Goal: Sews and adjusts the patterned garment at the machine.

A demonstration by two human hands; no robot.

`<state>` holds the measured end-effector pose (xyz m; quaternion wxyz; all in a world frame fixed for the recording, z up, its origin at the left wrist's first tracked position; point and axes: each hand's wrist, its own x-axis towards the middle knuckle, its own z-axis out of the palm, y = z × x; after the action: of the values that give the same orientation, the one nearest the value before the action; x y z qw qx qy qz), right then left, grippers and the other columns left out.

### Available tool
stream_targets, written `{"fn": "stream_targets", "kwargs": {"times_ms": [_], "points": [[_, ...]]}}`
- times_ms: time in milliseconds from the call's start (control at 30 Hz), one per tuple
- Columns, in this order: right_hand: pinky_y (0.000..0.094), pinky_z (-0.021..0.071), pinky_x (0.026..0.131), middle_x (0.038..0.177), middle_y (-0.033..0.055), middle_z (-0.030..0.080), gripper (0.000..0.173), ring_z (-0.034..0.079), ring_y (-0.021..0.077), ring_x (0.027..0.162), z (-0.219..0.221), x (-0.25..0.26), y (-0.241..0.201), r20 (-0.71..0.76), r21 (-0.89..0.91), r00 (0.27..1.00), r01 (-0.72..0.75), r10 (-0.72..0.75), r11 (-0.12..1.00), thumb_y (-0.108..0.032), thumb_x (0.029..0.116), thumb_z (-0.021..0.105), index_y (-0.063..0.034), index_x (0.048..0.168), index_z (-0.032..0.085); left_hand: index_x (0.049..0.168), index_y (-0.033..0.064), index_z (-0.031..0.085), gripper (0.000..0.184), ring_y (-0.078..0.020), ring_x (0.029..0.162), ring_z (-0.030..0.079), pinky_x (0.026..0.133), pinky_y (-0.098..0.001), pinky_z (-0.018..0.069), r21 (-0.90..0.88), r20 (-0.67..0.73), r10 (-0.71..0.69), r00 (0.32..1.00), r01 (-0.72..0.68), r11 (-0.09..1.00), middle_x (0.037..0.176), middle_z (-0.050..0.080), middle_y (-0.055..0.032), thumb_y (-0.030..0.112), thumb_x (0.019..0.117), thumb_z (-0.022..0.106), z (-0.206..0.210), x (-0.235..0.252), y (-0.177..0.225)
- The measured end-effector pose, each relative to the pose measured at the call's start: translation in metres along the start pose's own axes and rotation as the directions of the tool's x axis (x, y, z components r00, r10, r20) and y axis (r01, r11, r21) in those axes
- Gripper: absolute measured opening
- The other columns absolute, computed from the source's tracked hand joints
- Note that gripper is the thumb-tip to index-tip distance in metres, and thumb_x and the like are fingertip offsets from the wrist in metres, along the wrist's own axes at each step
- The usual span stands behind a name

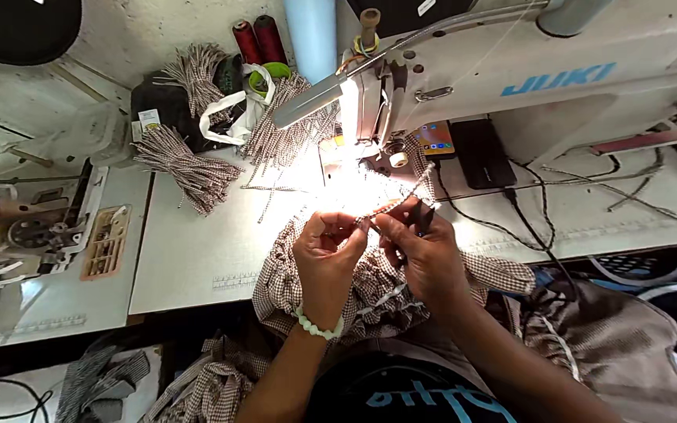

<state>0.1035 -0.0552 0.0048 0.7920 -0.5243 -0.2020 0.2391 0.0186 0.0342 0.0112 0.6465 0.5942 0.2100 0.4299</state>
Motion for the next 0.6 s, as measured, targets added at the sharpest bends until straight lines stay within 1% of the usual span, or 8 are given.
{"fn": "stream_targets", "kwargs": {"times_ms": [67,167,267,333,367,433,533,600], "points": [[0.0122,0.0496,0.049,0.083,-0.0044,0.071,0.010,0.058,-0.0021,0.056,-0.004,0.002,0.003,-0.018,-0.092,0.986,0.162,-0.165,0.982,-0.003,0.0943,0.067,-0.0122,0.098,0.070,0.096,0.0067,0.065,0.027,-0.0068,0.072,0.070,0.070,-0.0245,0.0621,-0.016,0.014,-0.036,0.999,0.036,0.999,0.080,0.071,0.0013,-0.013,0.0786,0.073,0.000,0.000,0.001],[0.0127,0.0545,0.058,0.100,-0.0034,0.076,0.014,0.065,-0.0022,0.066,-0.008,0.006,0.000,0.047,-0.190,0.938,0.345,-0.342,0.919,-0.004,0.0953,0.068,-0.0112,0.106,0.072,0.104,0.0018,0.064,0.029,-0.0128,0.073,0.073,0.074,-0.0305,0.0646,-0.139,0.035,-0.256,0.966,0.258,0.956,0.083,0.072,-0.0043,-0.016,0.0822,0.069,0.003,0.003,0.008],[0.0117,0.0547,0.061,0.103,-0.0031,0.077,0.015,0.066,-0.0036,0.069,-0.011,0.010,-0.003,0.139,-0.268,0.894,0.447,-0.425,0.853,-0.003,0.0938,0.068,-0.0090,0.107,0.070,0.104,0.0020,0.063,0.024,-0.0129,0.071,0.072,0.071,-0.0285,0.0635,-0.233,0.041,-0.456,0.889,0.452,0.861,0.083,0.071,-0.0056,-0.016,0.0878,0.064,0.004,0.009,0.017],[0.0108,0.0522,0.059,0.101,-0.0031,0.075,0.016,0.062,-0.0048,0.068,-0.013,0.012,-0.002,0.177,-0.306,0.890,0.455,-0.420,0.836,-0.006,0.0935,0.069,-0.0084,0.109,0.070,0.104,0.0024,0.063,0.023,-0.0128,0.072,0.072,0.072,-0.0285,0.0635,-0.227,0.033,-0.468,0.883,0.463,0.857,0.085,0.071,-0.0055,-0.015,0.0886,0.064,0.001,0.011,0.019],[0.0102,0.0500,0.056,0.097,-0.0046,0.073,0.017,0.059,-0.0056,0.065,-0.014,0.012,-0.003,0.184,-0.342,0.910,0.413,-0.371,0.844,-0.010,0.0935,0.070,-0.0087,0.111,0.070,0.104,0.0025,0.064,0.024,-0.0129,0.073,0.072,0.073,-0.0288,0.0636,-0.198,0.025,-0.433,0.901,0.429,0.881,0.085,0.071,-0.0053,-0.014,0.0874,0.065,-0.001,0.011,0.017],[0.0114,0.0470,0.048,0.090,-0.0067,0.071,0.024,0.056,-0.0040,0.056,-0.017,0.014,-0.006,0.169,-0.348,0.973,0.207,-0.156,0.914,-0.016,0.0919,0.074,-0.0103,0.114,0.067,0.104,0.0027,0.066,0.025,-0.0129,0.076,0.073,0.074,-0.0298,0.0642,-0.073,0.010,-0.289,0.957,0.289,0.954,0.086,0.072,-0.0045,-0.012,0.0849,0.070,-0.007,0.010,0.012],[0.0135,0.0434,0.042,0.075,0.0014,0.070,0.014,0.053,0.0006,0.047,-0.018,0.015,-0.008,0.157,-0.080,0.970,-0.176,0.187,0.981,-0.004,0.0905,0.072,-0.0077,0.104,0.069,0.103,0.0040,0.068,0.024,-0.0104,0.078,0.072,0.073,-0.0270,0.0633,0.175,0.028,-0.003,1.000,-0.002,0.985,0.090,0.073,-0.0017,-0.008,0.0832,0.075,-0.010,0.006,0.006],[0.0126,0.0427,0.043,0.073,0.0060,0.072,0.008,0.053,0.0004,0.047,-0.015,0.014,-0.011,0.167,0.034,0.946,-0.286,0.277,0.958,0.002,0.0916,0.068,-0.0041,0.093,0.072,0.101,0.0025,0.068,0.020,-0.0076,0.081,0.072,0.075,-0.0244,0.0633,0.302,0.065,0.150,0.986,-0.163,0.939,0.092,0.074,-0.0005,-0.004,0.0845,0.076,-0.008,0.002,0.003]]}}
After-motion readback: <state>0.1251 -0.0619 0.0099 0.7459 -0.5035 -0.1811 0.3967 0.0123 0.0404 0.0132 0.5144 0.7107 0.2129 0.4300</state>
